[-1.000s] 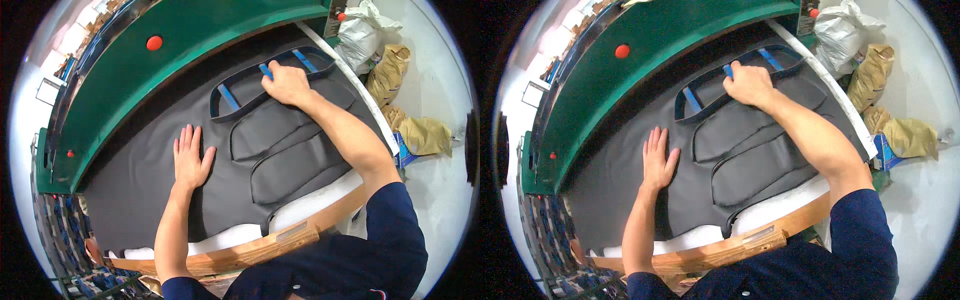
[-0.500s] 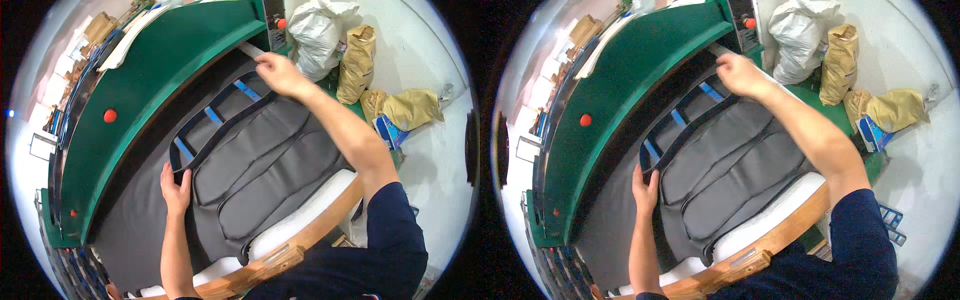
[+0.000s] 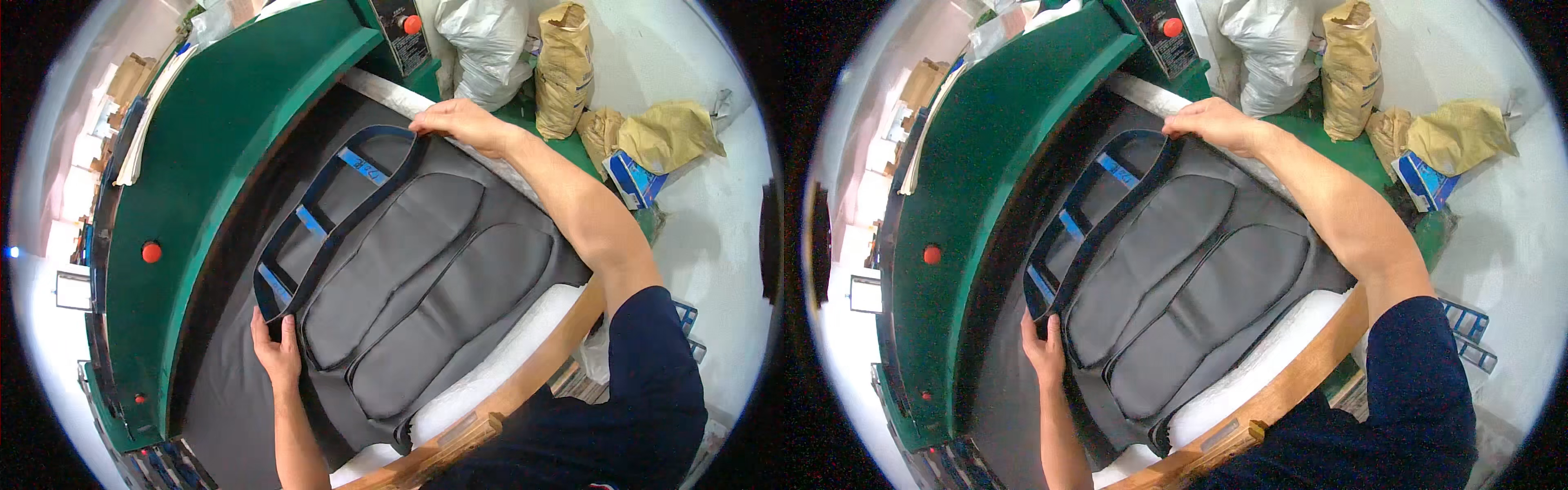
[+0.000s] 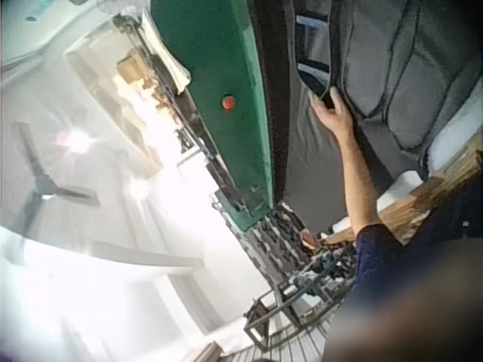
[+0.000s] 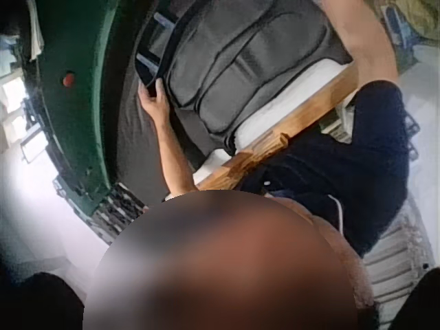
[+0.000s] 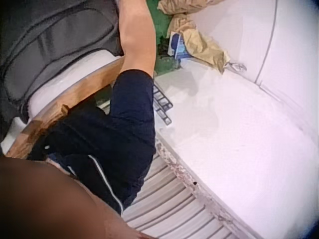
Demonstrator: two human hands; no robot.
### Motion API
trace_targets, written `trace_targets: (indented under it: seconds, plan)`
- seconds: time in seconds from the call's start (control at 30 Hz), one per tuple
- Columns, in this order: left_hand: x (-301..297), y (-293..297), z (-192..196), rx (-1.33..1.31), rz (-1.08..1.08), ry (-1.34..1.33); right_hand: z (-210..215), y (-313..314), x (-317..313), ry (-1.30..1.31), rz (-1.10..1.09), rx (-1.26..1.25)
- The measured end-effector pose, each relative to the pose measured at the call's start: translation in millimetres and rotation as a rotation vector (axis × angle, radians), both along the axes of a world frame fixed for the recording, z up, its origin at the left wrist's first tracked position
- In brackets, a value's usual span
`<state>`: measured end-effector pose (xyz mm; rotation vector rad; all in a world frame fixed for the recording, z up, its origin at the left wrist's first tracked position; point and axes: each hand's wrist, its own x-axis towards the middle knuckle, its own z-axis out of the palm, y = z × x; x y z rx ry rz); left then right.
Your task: Operating a hydraulic press to die-cut shapes from leather sheets.
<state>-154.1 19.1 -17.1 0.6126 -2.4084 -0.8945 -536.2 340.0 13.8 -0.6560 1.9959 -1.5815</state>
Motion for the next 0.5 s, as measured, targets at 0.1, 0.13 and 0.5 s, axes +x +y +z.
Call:
trace_targets:
  seconds: [0.1,0.13,0.5]
  plan:
    - [1.6,-0.5,0.8,-0.037,0.023,-0.039,6.4,7.4,0.4,-0.241,0.015,-0.139]
    - [0.5,1.0,1.6,-0.023,0.028,-0.05,5.1,9.5,-0.6,-0.237,0.016,-0.139]
    - [0.6,0.3,2.3,-0.146,0.032,-0.1,-1.6,4.4,6.9,-0.144,0.015,-0.152]
